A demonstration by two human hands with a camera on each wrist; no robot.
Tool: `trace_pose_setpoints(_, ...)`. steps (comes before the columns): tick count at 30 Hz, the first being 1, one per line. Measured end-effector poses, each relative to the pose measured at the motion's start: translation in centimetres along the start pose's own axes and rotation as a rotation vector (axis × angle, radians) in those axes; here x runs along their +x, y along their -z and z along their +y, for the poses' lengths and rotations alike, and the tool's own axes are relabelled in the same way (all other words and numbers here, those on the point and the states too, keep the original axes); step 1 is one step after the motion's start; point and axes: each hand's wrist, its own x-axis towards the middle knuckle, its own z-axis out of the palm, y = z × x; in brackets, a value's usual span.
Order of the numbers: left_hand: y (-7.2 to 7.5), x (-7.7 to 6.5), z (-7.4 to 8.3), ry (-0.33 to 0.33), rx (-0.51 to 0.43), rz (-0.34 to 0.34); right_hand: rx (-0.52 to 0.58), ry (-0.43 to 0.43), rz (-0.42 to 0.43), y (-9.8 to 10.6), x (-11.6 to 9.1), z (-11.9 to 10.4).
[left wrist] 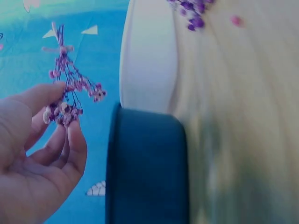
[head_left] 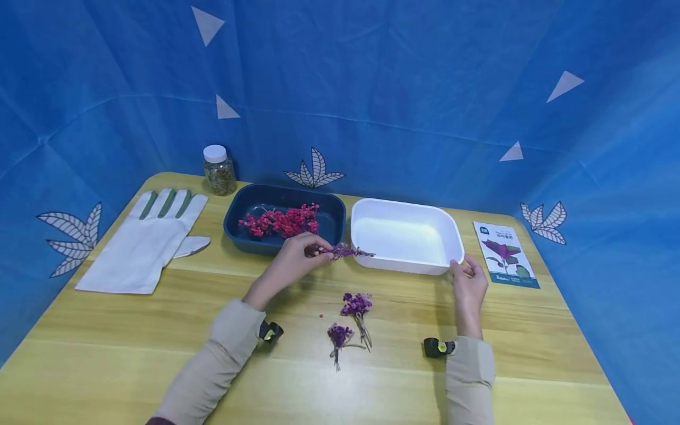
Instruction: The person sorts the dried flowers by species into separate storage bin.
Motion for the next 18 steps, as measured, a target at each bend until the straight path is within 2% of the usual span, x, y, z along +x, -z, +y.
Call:
trace_pose_setpoints(6,-1.6,2.7,1.7,0.059,-0.011,0.026,-0.016,-0.008,-0.009,0.1,0.0,0.0)
trace_pose_setpoints(11,-3.6,4.9,2.3,0.103,-0.03,0.028,-0.005,-0.017,-0.012,0.1,0.1,0.0)
trace_pose_setpoints(18,-6.2,6.4,2.3,0.103,-0.062,0.051,-0.019,-0.02,-0.013,0.1,-0.1,-0.1)
